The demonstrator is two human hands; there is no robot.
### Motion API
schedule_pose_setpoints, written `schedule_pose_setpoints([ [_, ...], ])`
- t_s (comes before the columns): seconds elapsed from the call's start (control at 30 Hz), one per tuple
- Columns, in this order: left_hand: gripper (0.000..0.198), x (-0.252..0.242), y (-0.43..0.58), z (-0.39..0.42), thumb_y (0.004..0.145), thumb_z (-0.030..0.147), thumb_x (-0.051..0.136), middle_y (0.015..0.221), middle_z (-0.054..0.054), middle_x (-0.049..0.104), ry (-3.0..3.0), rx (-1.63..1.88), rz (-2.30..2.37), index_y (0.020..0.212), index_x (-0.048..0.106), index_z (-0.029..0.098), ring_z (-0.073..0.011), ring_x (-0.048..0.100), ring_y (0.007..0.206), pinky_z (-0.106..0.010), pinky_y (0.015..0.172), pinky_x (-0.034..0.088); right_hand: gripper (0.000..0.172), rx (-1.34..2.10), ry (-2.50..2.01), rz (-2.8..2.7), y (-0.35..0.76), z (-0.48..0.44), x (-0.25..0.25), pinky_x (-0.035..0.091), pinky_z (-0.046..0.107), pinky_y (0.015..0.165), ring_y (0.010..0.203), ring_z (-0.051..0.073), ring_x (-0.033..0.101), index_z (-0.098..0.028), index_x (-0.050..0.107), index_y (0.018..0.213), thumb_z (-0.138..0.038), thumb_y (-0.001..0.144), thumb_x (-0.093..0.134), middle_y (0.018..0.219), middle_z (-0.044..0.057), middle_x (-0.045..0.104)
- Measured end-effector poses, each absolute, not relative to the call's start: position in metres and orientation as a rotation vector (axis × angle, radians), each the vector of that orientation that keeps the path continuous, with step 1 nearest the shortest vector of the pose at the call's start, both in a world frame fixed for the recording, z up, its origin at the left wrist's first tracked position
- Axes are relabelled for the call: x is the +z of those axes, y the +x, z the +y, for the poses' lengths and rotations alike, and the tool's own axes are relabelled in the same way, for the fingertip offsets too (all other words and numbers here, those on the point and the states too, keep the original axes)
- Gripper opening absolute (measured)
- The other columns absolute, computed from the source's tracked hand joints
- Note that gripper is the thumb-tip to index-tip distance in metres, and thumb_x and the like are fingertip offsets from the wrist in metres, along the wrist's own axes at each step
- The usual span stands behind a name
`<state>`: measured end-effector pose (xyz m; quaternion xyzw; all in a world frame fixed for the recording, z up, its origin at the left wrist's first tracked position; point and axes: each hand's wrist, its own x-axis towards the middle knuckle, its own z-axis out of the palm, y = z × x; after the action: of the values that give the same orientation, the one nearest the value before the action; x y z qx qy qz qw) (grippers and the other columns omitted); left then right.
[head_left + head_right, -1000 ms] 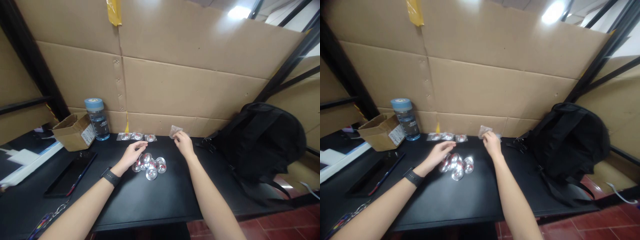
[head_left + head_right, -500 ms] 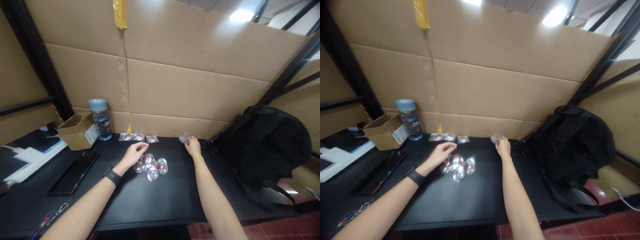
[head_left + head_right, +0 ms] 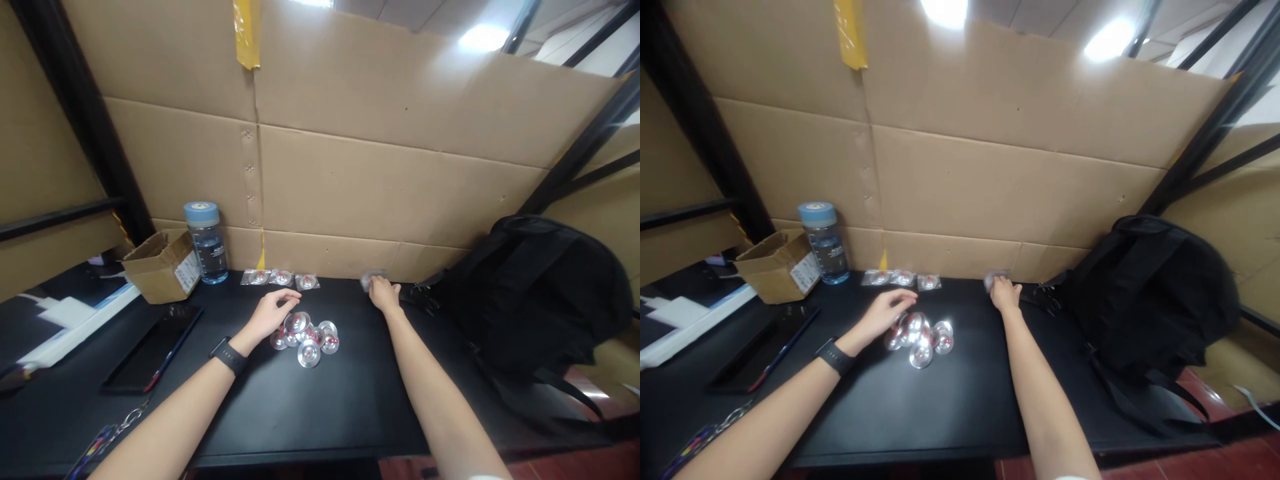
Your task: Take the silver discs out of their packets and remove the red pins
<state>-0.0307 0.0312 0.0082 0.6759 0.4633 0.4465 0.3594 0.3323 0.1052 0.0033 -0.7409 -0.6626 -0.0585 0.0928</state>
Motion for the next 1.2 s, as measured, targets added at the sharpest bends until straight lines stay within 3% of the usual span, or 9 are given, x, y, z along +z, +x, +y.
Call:
schedule_pose_setpoints([
  [0.1,0.028,0.009,-0.032,0.031,0.089,0.039,0.065,0.105,-0.006,0.08,1.749,1.124,1.229,0.106,0.079,0.022,-0.0212,0.074,0.076,-0.031,0.07,0.057,0.027,-0.155,-2.222,-2.047,0.334,0.123,0.014,0.035,0.048,0.098,0.115,0.029,0.062,-0.019,0.071,0.113,-0.017,0.092,0.054,0.12,0.014,0.07],
  [0.23,0.029,0.009,-0.034,0.031,0.089,0.04,0.065,0.105,-0.006,0.08,1.758,1.116,1.232,0.106,0.079,0.022,-0.0171,0.07,0.063,-0.029,0.064,0.054,0.02,-0.128,-2.233,-2.136,0.339,0.142,0.024,0.038,0.042,0.095,0.108,0.029,0.066,-0.018,0.074,0.102,-0.019,0.084,0.066,0.113,0.015,0.074],
  [0.37,0.031,0.009,-0.034,0.031,0.089,0.042,0.064,0.105,-0.006,0.08,1.75,1.092,1.228,0.106,0.078,0.021,-0.0157,0.066,0.057,-0.027,0.056,0.05,0.023,-0.115,-2.19,-2.179,0.346,0.147,0.022,0.042,0.033,0.083,0.098,0.026,0.069,-0.018,0.075,0.103,-0.02,0.081,0.07,0.108,0.015,0.076],
  [0.57,0.026,0.011,-0.031,0.029,0.088,0.036,0.063,0.099,-0.006,0.08,1.802,1.078,1.211,0.1,0.079,0.02,-0.0199,0.073,0.078,-0.029,0.073,0.053,0.026,-0.151,-2.074,-2.193,0.352,0.142,0.013,0.039,0.027,0.074,0.09,0.021,0.066,-0.019,0.071,0.107,-0.013,0.082,0.066,0.103,0.011,0.074],
  [0.8,0.023,0.01,-0.032,0.03,0.088,0.035,0.063,0.098,-0.005,0.08,1.828,1.065,1.199,0.097,0.079,0.02,-0.0206,0.073,0.081,-0.031,0.082,0.053,0.033,-0.198,-1.983,-2.208,0.354,0.138,0.008,0.037,0.026,0.075,0.087,0.019,0.062,-0.019,0.064,0.115,-0.01,0.083,0.061,0.105,0.01,0.067],
  [1.2,0.022,0.008,-0.031,0.03,0.088,0.036,0.065,0.099,-0.005,0.08,1.839,1.028,1.177,0.096,0.079,0.021,-0.0224,0.074,0.086,-0.031,0.084,0.053,0.042,-0.199,-2.016,-2.154,0.35,0.128,0.012,0.04,0.028,0.075,0.088,0.02,0.061,-0.02,0.058,0.127,-0.013,0.086,0.059,0.12,0.012,0.056],
])
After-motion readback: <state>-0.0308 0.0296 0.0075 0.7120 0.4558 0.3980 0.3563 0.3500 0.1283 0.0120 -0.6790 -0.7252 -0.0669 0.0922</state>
